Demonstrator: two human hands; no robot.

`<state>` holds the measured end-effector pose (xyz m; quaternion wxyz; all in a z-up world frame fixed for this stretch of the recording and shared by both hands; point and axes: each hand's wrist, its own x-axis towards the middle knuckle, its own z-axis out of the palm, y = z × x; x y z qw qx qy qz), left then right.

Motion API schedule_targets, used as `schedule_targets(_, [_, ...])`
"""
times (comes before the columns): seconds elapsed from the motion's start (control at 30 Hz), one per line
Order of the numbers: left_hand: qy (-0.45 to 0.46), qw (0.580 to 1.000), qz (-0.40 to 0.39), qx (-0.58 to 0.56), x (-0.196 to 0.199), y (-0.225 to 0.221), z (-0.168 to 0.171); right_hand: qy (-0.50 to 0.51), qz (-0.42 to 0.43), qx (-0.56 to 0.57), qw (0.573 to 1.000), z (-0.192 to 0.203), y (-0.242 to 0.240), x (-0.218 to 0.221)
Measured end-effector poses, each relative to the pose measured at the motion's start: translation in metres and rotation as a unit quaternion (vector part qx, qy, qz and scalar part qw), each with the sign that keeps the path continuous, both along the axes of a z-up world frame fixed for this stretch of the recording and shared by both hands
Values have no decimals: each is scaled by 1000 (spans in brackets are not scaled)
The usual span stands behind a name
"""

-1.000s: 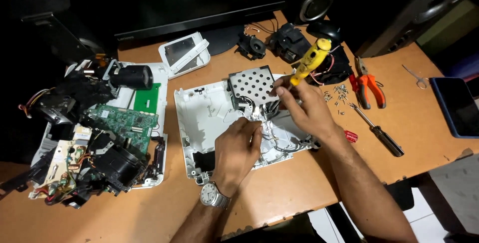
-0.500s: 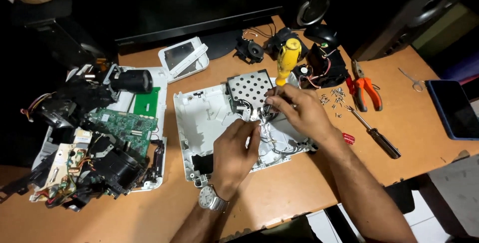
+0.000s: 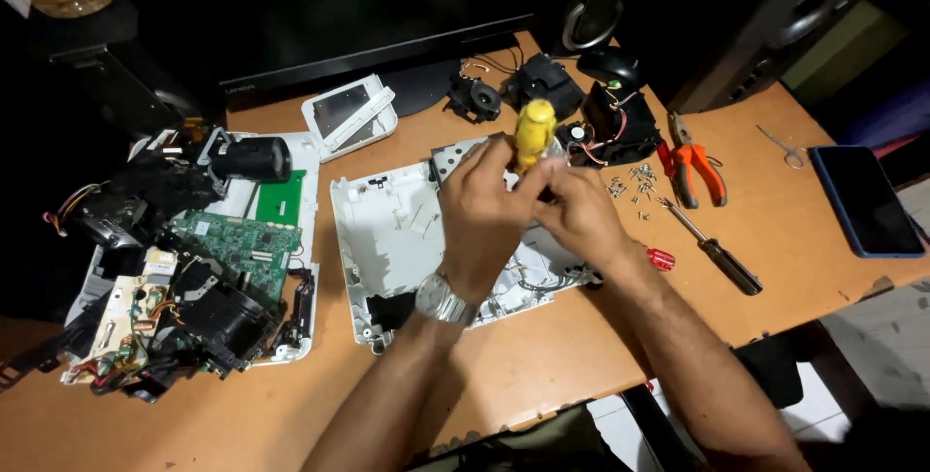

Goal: Assembling internal components of an electronic device, including connecting wires and securing a metal shield with a screwdriver.

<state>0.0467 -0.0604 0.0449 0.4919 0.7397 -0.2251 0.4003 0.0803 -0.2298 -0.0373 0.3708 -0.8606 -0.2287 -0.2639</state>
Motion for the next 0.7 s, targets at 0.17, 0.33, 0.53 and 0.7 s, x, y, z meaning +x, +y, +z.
schedule_targets(0.17, [30,998,-48,-14,-1,0,-4,142,106,23,984,127,-4,-43])
schedule_targets(0.33, [22,979,38,197,4,7,-12,105,245,34,963,186,-6,-58])
schedule_targets(0.53, [203,966,-111,112,6,17,8,80,161,-42,983,186,23,-48])
schedule_targets(0.7, [165,972,-100,133,9,29,-5,5,36,-47,998,172,40,-45])
